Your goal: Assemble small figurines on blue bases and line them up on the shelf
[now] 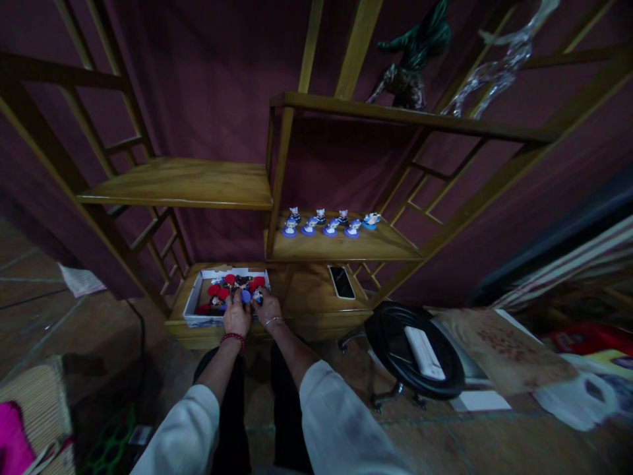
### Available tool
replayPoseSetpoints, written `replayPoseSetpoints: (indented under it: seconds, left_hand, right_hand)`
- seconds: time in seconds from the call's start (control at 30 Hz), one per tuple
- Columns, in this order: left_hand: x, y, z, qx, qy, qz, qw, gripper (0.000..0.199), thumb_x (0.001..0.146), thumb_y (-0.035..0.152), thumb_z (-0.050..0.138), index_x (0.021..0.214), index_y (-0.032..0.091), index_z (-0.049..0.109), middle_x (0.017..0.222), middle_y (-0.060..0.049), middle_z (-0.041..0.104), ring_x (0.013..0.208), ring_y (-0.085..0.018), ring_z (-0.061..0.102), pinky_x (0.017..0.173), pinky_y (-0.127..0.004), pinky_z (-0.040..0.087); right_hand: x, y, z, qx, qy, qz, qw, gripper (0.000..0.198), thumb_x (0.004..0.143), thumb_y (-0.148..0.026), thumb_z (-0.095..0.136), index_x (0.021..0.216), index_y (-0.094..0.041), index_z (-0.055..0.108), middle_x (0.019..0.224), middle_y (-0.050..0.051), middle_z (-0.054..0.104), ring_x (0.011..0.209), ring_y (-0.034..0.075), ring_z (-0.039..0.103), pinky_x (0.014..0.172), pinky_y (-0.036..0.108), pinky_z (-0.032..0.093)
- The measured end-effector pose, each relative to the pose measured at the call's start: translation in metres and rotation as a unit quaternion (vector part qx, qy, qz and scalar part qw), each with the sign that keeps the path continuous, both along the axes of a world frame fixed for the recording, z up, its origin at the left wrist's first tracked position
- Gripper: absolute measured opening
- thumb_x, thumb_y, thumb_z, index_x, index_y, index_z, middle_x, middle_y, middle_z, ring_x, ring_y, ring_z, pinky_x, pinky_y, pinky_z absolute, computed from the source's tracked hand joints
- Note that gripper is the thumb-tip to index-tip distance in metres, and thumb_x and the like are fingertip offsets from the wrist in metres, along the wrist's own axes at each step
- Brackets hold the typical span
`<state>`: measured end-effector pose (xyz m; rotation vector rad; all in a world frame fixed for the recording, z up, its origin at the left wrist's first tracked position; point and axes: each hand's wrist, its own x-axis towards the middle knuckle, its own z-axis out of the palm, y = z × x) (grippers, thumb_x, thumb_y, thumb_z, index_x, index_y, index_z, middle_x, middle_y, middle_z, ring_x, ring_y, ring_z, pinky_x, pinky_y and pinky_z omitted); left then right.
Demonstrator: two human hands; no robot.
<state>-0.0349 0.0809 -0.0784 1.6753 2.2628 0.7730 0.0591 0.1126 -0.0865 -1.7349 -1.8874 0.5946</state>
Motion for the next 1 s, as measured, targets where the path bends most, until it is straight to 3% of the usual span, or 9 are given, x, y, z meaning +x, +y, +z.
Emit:
replayPoseSetpoints:
  seconds: [0.37,0.67,1.0]
  left_hand:
    - [0.001,0.001,-0.001,-0.018,0.019,0.001,1.0,0.048,0.081,0.033,0.04,0.124,0.013,0.039,0.114,-0.017,0.044,0.084,-0.022,0.058,0.069,-0.033,0.047]
    - [0.001,-0.001,0.001,-0.037,0.024,-0.006,0.999,0.049,0.081,0.037,0.037,0.128,0.021,0.038,0.114,-0.015,0.043,0.083,-0.022,0.058,0.069,-0.034,0.047]
    - [0.002,-0.004,0.01,-0.048,-0.014,-0.009,0.999,0.05,0.081,0.041,0.037,0.126,0.02,0.038,0.115,-0.014,0.046,0.085,-0.023,0.059,0.07,-0.033,0.045]
  right_hand:
    - [0.002,0.001,0.001,-0.008,0.01,-0.011,1.0,0.032,0.075,-0.026,0.055,0.106,-0.018,0.055,0.091,0.006,0.066,0.081,0.015,0.062,0.07,0.021,0.044]
    - [0.002,0.002,-0.001,-0.002,0.03,-0.014,0.999,0.031,0.075,-0.027,0.055,0.105,-0.018,0.055,0.089,0.005,0.066,0.08,0.014,0.062,0.07,0.02,0.044]
    - [0.001,0.004,-0.003,0.0,0.03,-0.009,1.0,0.032,0.076,-0.024,0.055,0.106,-0.018,0.054,0.093,0.005,0.066,0.083,0.013,0.061,0.074,0.02,0.044]
